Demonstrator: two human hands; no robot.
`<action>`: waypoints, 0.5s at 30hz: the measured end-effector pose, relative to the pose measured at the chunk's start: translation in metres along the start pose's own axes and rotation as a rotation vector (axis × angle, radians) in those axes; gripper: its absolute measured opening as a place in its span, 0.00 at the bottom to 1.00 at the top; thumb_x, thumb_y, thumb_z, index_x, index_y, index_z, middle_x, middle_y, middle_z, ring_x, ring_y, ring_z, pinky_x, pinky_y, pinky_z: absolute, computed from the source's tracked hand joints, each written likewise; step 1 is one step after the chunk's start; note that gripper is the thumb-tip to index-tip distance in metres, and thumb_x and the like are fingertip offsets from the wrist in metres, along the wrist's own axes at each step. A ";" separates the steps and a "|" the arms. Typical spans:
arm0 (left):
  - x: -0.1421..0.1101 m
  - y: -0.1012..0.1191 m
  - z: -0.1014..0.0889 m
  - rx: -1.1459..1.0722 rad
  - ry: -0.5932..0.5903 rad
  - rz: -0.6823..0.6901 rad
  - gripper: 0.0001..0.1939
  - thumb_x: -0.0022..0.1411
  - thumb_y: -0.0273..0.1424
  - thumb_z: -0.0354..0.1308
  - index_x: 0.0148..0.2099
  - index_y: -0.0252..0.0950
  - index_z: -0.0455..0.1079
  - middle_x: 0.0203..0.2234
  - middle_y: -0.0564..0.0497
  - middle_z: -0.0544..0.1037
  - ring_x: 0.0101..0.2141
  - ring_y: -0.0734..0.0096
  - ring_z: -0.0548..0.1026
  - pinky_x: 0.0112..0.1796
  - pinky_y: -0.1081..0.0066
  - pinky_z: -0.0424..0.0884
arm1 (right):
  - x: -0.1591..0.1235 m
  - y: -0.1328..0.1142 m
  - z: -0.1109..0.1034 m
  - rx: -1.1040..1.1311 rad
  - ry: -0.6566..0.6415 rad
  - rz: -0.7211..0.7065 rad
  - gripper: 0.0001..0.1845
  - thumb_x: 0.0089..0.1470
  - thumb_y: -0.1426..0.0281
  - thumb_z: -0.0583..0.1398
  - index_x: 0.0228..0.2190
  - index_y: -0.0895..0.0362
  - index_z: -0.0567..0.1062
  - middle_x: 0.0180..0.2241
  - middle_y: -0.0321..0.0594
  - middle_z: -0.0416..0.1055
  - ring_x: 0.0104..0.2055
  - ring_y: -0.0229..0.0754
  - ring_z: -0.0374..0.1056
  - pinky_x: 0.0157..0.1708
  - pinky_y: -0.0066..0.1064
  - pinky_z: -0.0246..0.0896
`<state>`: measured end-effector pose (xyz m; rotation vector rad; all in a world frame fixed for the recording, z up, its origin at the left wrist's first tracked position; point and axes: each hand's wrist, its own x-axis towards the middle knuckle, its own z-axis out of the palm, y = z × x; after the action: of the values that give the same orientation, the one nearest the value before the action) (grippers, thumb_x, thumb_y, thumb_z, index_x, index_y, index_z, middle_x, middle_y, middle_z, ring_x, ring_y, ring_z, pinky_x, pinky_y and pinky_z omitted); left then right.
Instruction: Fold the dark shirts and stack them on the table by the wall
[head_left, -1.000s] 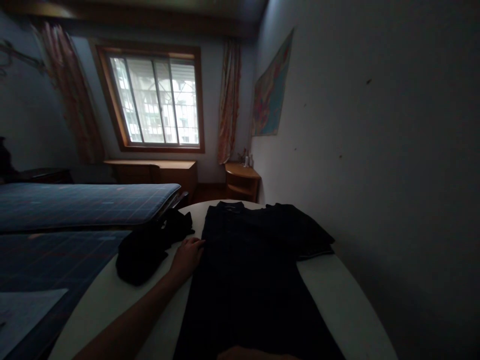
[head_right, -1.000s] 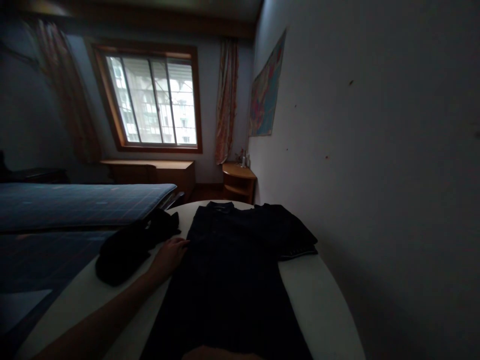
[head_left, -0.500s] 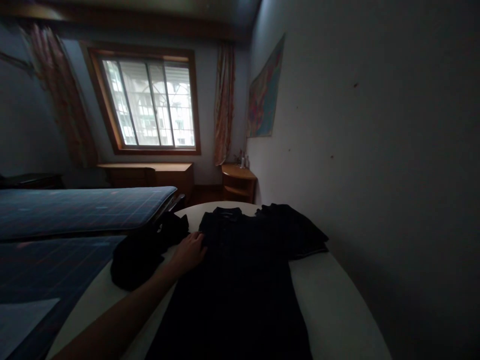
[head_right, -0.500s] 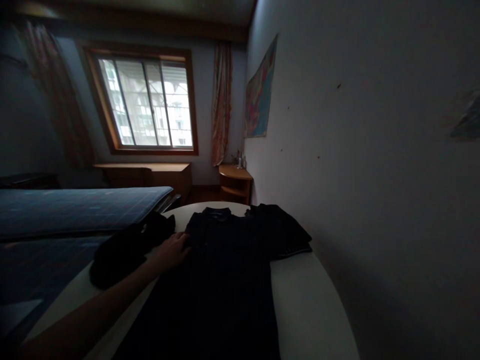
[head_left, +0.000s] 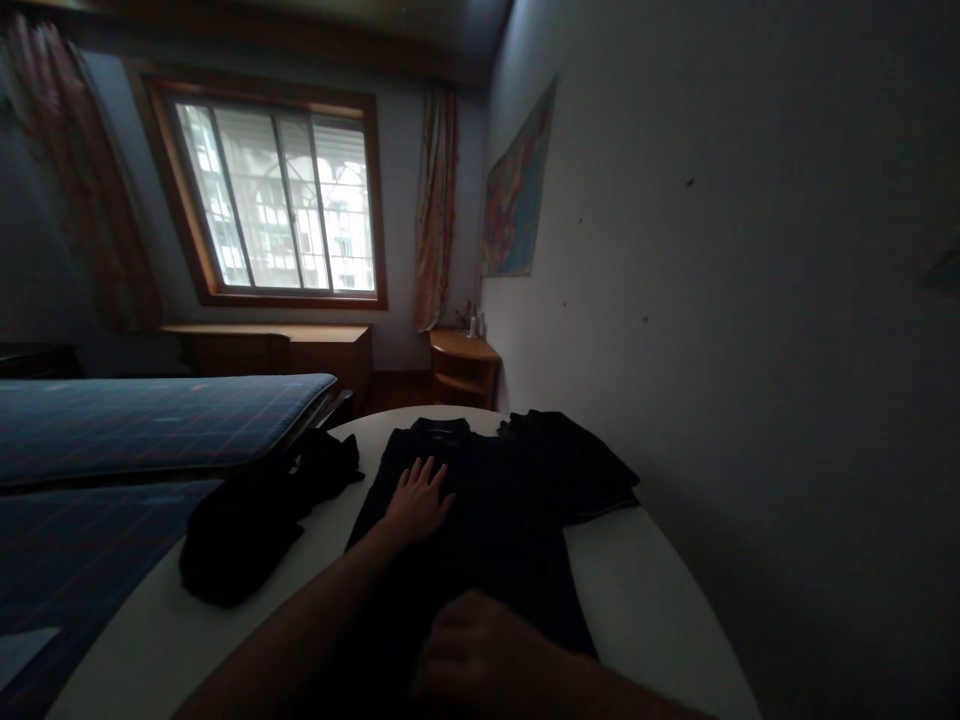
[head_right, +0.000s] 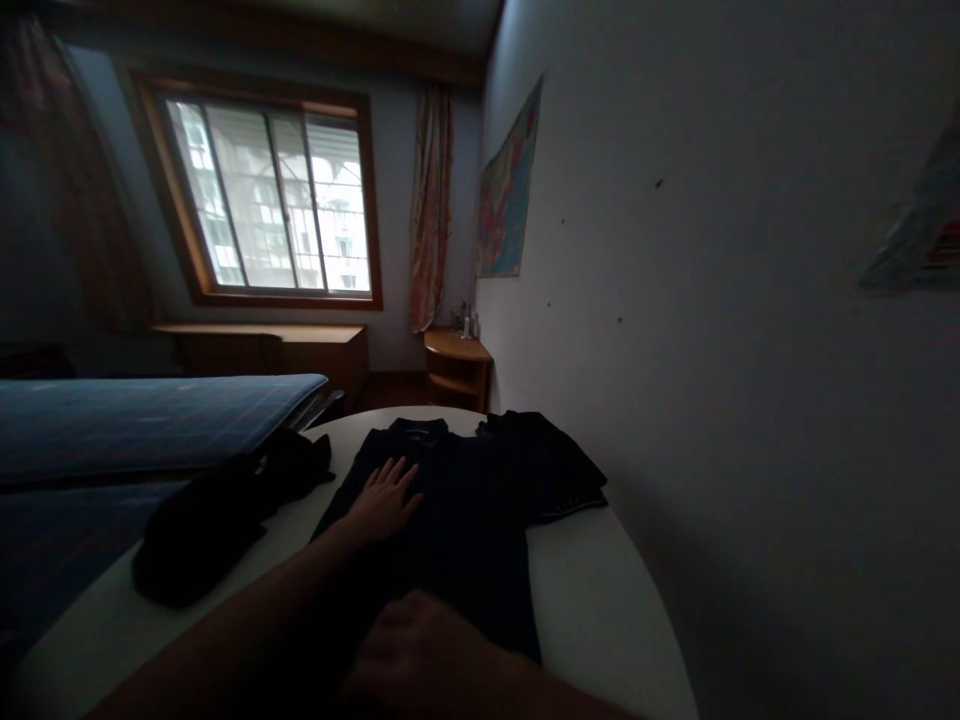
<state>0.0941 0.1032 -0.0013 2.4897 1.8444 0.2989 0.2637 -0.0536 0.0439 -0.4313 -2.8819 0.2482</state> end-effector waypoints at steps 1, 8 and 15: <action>0.002 0.001 0.002 -0.004 -0.001 0.002 0.32 0.68 0.44 0.45 0.70 0.37 0.53 0.69 0.39 0.52 0.67 0.45 0.48 0.62 0.48 0.50 | -0.004 0.021 -0.010 -0.037 0.065 0.110 0.11 0.63 0.67 0.55 0.44 0.55 0.75 0.42 0.43 0.75 0.45 0.46 0.69 0.49 0.42 0.63; 0.005 -0.003 0.021 -0.014 0.010 -0.007 0.32 0.68 0.49 0.44 0.69 0.43 0.55 0.69 0.43 0.51 0.67 0.45 0.48 0.62 0.46 0.48 | -0.056 0.155 -0.082 -0.418 0.569 1.181 0.16 0.61 0.67 0.55 0.46 0.60 0.75 0.46 0.49 0.74 0.50 0.49 0.67 0.51 0.37 0.59; 0.004 -0.004 0.018 -0.039 0.004 -0.002 0.33 0.67 0.50 0.44 0.69 0.43 0.56 0.69 0.43 0.51 0.68 0.46 0.47 0.62 0.47 0.48 | -0.082 0.187 -0.058 -0.457 0.538 1.565 0.23 0.60 0.58 0.56 0.47 0.62 0.74 0.51 0.56 0.71 0.56 0.61 0.63 0.51 0.51 0.56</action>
<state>0.0944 0.1095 -0.0193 2.4640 1.8238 0.3359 0.4042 0.1056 0.0473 -2.2551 -1.4709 -0.2830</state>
